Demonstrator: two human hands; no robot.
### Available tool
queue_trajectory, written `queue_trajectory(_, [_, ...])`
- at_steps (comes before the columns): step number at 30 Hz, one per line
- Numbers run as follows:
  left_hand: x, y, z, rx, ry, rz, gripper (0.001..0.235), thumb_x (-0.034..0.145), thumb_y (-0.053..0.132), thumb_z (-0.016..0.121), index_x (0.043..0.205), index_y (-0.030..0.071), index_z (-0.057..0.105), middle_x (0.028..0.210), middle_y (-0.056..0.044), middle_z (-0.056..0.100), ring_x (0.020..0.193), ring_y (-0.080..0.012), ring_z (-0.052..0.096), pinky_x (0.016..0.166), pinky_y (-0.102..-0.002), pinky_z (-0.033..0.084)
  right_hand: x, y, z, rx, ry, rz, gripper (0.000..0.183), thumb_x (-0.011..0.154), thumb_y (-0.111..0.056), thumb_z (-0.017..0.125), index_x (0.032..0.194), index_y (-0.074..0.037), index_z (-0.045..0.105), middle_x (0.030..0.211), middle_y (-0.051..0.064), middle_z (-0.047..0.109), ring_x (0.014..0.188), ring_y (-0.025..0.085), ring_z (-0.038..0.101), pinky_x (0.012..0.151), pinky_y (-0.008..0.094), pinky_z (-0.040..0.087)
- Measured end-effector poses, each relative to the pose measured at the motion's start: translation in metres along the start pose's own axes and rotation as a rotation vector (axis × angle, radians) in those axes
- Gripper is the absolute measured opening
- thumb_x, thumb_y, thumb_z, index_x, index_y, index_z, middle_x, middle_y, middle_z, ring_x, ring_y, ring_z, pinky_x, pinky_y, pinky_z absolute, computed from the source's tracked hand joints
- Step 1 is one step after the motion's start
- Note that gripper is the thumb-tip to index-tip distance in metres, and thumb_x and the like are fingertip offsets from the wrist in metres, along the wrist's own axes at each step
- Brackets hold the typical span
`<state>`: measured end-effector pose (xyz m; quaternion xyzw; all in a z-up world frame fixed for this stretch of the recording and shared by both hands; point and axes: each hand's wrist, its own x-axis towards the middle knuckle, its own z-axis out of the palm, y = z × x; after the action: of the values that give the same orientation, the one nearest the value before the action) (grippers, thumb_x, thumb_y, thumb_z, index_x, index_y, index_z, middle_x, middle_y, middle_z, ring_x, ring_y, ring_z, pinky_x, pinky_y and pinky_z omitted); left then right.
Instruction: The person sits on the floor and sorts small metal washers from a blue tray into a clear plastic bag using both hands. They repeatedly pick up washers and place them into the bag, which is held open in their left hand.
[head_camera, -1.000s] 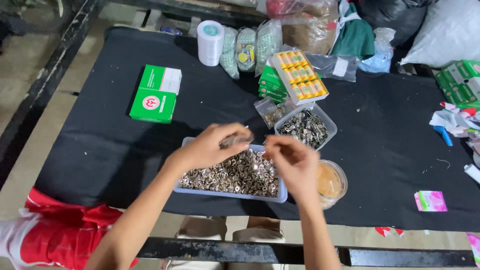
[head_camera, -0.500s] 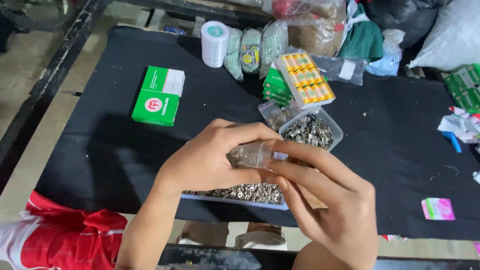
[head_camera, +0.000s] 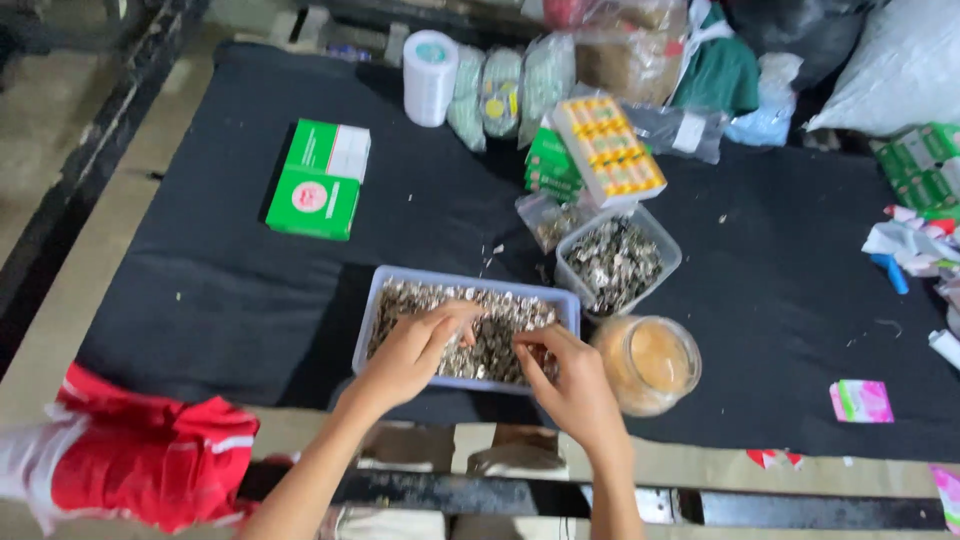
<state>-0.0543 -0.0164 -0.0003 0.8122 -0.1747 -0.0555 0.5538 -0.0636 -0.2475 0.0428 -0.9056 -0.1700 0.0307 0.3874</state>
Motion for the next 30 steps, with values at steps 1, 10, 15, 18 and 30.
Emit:
queue_trajectory(1, [0.001,-0.013,0.006,-0.005,0.0,-0.014,0.048,0.106,0.03,0.026,0.131,0.012,0.063,0.099,-0.002,0.07,0.052,-0.0147,0.052,0.064,-0.029,0.044,-0.001,0.005,0.013,0.005,-0.013,0.006,0.023,0.099,-0.023,0.06,0.108,-0.009,0.075,0.095,0.003,0.074,0.082,0.016,0.072,0.071,0.03,0.056])
queue_trajectory(10, [-0.003,-0.028,0.004,-0.169,0.114,0.008,0.037,0.107,0.022,0.039,0.142,0.011,0.036,0.099,-0.015,0.068,0.097,-0.0273,0.068,0.084,-0.045,0.054,-0.008,0.019,0.046,-0.27,0.409,-0.203,0.012,0.093,-0.011,0.067,0.088,-0.012,0.078,0.079,0.003,0.074,0.071,0.02,0.069,0.065,0.03,0.057])
queue_trajectory(15, [-0.006,-0.009,-0.004,-0.078,0.163,-0.026,0.023,0.1,0.007,0.048,0.123,0.008,0.047,0.095,-0.019,0.061,0.098,-0.0359,0.066,0.085,-0.048,0.051,-0.011,0.02,0.047,-0.245,0.467,-0.224,0.013,0.092,-0.01,0.065,0.083,-0.015,0.074,0.084,0.0,0.07,0.073,0.019,0.065,0.069,0.029,0.057])
queue_trajectory(18, [-0.009,0.015,-0.005,-0.098,0.165,0.017,0.018,0.102,0.009,0.051,0.12,0.008,0.055,0.107,-0.016,0.07,0.108,-0.0378,0.067,0.092,-0.052,0.051,-0.012,0.02,0.049,-0.278,0.444,-0.196,0.012,0.092,-0.014,0.067,0.084,-0.016,0.075,0.086,-0.001,0.071,0.075,0.02,0.068,0.069,0.029,0.058])
queue_trajectory(30, [0.026,0.036,-0.034,0.02,-0.213,-0.147,0.033,0.101,0.013,0.053,0.133,0.012,0.048,0.118,-0.027,0.071,0.122,-0.0485,0.061,0.102,-0.064,0.044,0.037,-0.026,0.0,-0.319,-0.275,0.173,0.04,0.078,-0.032,0.081,0.11,-0.008,0.074,0.1,0.015,0.077,0.098,0.045,0.072,0.085,0.057,0.057])
